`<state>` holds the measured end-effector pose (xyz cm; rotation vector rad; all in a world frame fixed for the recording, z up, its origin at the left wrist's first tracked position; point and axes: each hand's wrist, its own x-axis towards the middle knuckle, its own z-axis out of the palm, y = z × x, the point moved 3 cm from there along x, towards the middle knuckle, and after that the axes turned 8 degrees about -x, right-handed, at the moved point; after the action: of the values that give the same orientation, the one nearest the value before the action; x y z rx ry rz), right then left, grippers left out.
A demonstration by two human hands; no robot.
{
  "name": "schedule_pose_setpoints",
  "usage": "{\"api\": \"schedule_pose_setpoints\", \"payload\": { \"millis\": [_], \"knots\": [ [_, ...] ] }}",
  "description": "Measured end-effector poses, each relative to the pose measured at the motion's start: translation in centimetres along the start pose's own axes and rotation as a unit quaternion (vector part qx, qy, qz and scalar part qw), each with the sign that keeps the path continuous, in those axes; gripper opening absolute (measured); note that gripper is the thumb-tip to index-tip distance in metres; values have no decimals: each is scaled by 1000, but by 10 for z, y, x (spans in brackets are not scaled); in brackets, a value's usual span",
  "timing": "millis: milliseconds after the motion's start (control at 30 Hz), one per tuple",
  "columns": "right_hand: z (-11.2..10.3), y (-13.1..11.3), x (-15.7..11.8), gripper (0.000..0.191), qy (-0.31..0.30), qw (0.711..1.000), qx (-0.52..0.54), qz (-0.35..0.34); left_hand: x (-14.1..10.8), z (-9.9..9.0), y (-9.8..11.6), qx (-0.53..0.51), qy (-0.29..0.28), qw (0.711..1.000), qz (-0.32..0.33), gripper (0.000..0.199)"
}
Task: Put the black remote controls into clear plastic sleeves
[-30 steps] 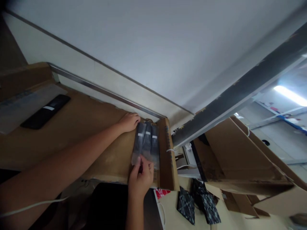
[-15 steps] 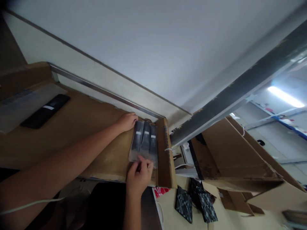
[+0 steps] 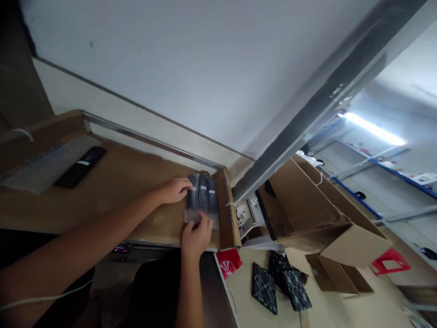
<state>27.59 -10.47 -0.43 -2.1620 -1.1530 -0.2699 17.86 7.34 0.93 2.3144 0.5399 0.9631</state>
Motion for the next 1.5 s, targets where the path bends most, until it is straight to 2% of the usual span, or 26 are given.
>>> {"api": "schedule_pose_setpoints", "payload": {
  "millis": [100, 200, 467, 667, 867, 1100, 1267, 1367, 1433, 1500],
  "knots": [
    [-1, -3, 2, 34, -7, 1000, -2, 9, -20, 7, 25, 40, -25, 999, 22, 36],
    [-1, -6, 2, 36, -6, 1000, -6, 17, -30, 10, 35, 75, -25, 997, 2, 39],
    [-8, 5, -14, 33, 79, 997, 22, -9, -36, 8, 31, 89, 23, 995, -39, 44],
    [-9, 12, -14, 24, 93, 996, 10, 2, -37, 8, 27, 90, 37, 993, -61, 45],
    [-1, 2, 2, 37, 73, 995, -36, 51, -35, 5, 27, 84, 35, 994, -66, 43],
    [-4, 2, -6, 20, 79, 996, -32, -5, -34, 6, 26, 82, 36, 993, -72, 43],
    [-12, 7, -14, 14, 79, 997, 12, 15, -34, 6, 26, 85, 36, 993, -79, 44],
    [-26, 5, 1, 19, 104, 994, 37, 7, -34, 6, 26, 87, 31, 992, -84, 44],
    [-31, -4, 25, 25, 98, 993, 28, -64, -33, 5, 27, 88, 31, 992, -80, 42],
    [-27, -16, 55, 28, 59, 988, 0, -145, -33, 4, 29, 87, 36, 992, -80, 40]
  ]
}}
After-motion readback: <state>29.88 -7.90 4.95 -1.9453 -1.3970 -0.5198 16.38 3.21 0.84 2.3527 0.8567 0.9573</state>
